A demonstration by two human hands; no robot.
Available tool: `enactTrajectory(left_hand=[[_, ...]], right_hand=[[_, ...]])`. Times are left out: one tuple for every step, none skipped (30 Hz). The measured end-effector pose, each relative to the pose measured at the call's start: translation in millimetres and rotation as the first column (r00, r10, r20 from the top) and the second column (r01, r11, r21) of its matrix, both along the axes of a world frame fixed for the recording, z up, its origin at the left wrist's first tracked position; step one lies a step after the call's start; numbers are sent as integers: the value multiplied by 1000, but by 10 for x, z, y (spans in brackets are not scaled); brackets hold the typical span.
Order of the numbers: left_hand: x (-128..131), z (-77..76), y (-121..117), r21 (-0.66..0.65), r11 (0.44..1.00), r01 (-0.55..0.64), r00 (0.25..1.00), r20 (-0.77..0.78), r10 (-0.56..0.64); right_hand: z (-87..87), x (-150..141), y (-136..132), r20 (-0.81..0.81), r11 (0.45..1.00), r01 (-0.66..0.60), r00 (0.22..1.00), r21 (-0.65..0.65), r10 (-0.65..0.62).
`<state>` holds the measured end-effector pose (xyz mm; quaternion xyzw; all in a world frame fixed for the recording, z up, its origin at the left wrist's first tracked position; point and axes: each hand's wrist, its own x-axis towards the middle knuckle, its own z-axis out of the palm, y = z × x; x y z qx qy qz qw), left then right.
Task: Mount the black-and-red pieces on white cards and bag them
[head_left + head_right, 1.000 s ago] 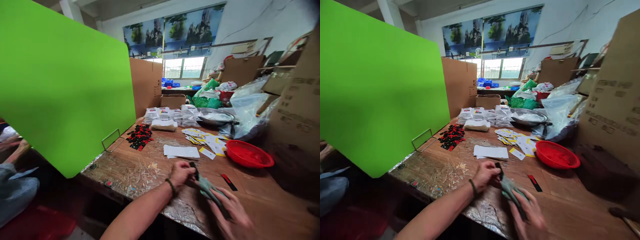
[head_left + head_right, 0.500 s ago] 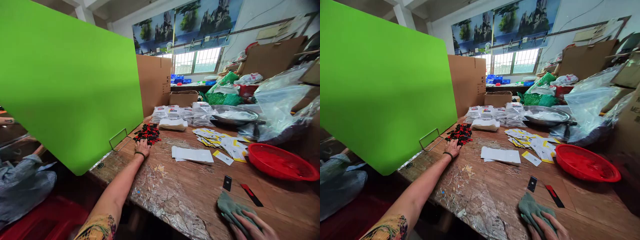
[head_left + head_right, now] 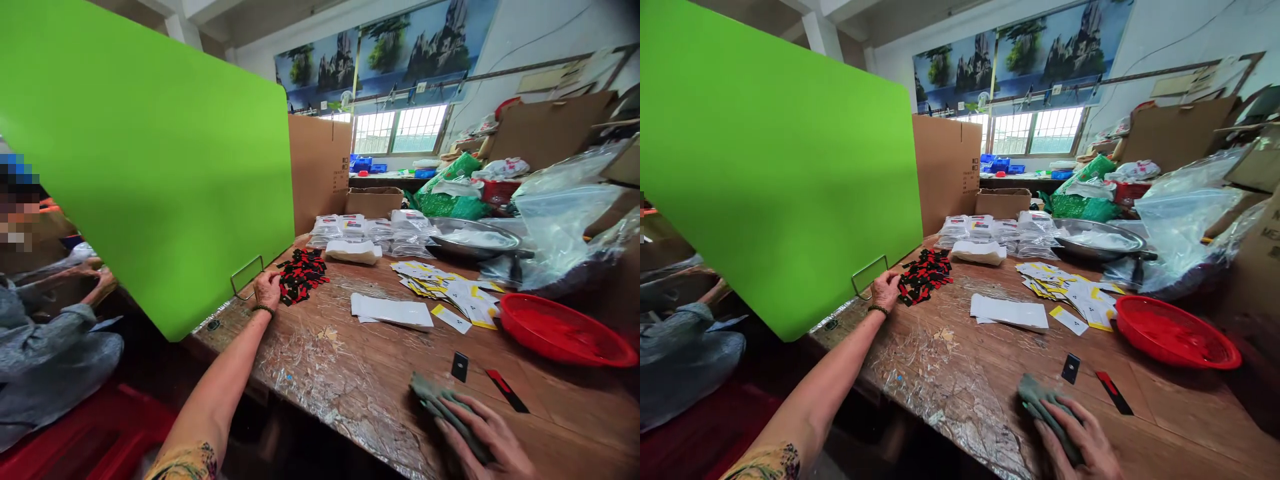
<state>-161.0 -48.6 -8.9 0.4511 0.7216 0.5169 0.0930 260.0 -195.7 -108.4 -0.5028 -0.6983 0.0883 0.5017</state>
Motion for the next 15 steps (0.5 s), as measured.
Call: enactTrajectory(left_hand=[[60, 24, -55, 16, 1000, 15, 998, 62, -16], [161, 35, -128, 28, 999, 47, 991, 123, -50], [300, 33, -218, 37, 995, 92, 979, 179, -97], [470, 22, -327, 46, 988, 146, 962, 227, -152], [658, 4, -451, 56, 975, 213, 935, 277, -220], [852, -14, -584, 63, 958, 282, 904, 317, -287], [1037, -30, -716, 74, 928, 365, 854, 371, -365], [1204, -42, -836, 122, 859, 497, 724, 487, -488], [1348, -52, -933, 188, 808, 559, 615, 559, -556], [1470, -62, -999, 244, 789, 564, 543, 610, -577], [1578, -80, -1029, 275, 778, 565, 476, 661, -580], [1680, -109, -1025, 285, 781, 556, 437, 699, -566], [1786, -154, -989, 275, 787, 553, 413, 730, -545], [1904, -214, -929, 249, 787, 564, 397, 754, -523], [2034, -285, -851, 217, 778, 589, 394, 764, -511]], right_hand=[[92, -129, 17, -47, 1000, -16, 999, -24, 15], [201, -278, 36, -97, 998, -43, 995, -48, 38], [321, -442, 60, -140, 995, -72, 988, -72, 61], [444, -615, 90, -173, 990, -112, 980, -85, 96], [562, -787, 125, -213, 987, -147, 968, -64, 130], [665, -948, 165, -243, 983, -180, 955, -20, 170], [745, -1084, 207, -246, 978, -209, 947, 17, 206], [798, -1184, 246, -207, 968, -247, 945, 51, 252], [821, -1239, 278, -156, 954, -289, 942, 80, 298], [815, -1241, 297, -110, 943, -322, 937, 87, 331], [784, -1189, 301, -75, 938, -338, 936, 79, 344], [731, -1087, 288, -56, 942, -331, 941, 61, 335], [661, -943, 261, -57, 955, -295, 953, 34, 296], [579, -769, 222, -60, 973, -230, 971, 11, 230], [488, -577, 176, -60, 988, -152, 987, 1, 152]])
